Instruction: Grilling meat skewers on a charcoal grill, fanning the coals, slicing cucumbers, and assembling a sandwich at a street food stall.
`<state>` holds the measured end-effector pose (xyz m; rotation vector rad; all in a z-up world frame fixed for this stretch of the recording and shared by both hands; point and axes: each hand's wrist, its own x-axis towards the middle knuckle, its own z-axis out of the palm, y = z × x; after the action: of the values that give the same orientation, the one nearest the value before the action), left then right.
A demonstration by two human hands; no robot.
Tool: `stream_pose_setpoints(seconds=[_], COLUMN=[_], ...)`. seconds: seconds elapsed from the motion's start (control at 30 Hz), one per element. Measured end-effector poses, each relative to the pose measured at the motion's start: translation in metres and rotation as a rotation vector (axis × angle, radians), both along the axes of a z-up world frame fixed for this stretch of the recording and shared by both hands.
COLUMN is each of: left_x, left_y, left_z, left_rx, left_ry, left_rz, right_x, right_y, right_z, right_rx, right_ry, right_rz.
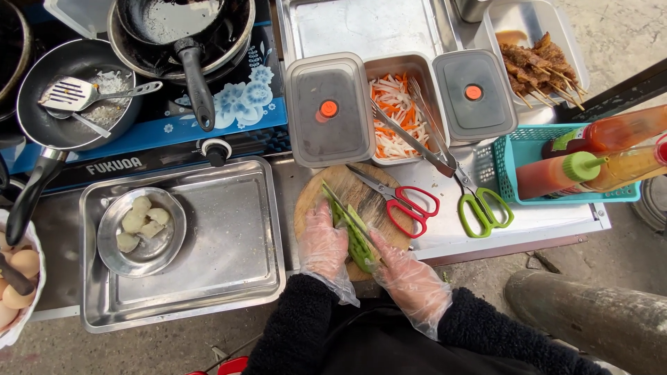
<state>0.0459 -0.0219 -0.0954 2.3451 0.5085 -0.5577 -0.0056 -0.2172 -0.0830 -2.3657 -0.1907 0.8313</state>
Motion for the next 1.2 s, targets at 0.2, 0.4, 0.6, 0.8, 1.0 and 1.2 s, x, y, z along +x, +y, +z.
stream_pose_setpoints(seconds=[0.2,0.4,0.6,0.8,1.0,1.2], left_x=[0.004,0.002,0.0,0.005,-0.001,-0.015], left_y=[0.0,-0.002,-0.002,-0.004,-0.003,0.001], left_z=[0.011,-0.015,-0.02,0.012,0.017,-0.019], left_rx=[-0.024,0.071,0.111,0.03,0.023,0.058], left_ry=[0.031,-0.021,-0.002,0.099,0.039,-0.136], left_rz=[-0.023,-0.073,0.002,0.0,0.0,-0.052], right_x=[-0.02,0.015,-0.013,-0.004,0.003,0.013], right_y=[-0.001,0.032,0.023,-0.008,-0.005,0.002], right_z=[-0.037,0.026,-0.033,0.014,0.008,-0.01], right_rx=[-0.09,-0.276,-0.327,-0.181,-0.131,-0.07], right_ry=[-0.265,0.056,-0.564,0.127,0.11,0.082], right_rz=[0.238,0.296,0.04,0.149,0.229,0.315])
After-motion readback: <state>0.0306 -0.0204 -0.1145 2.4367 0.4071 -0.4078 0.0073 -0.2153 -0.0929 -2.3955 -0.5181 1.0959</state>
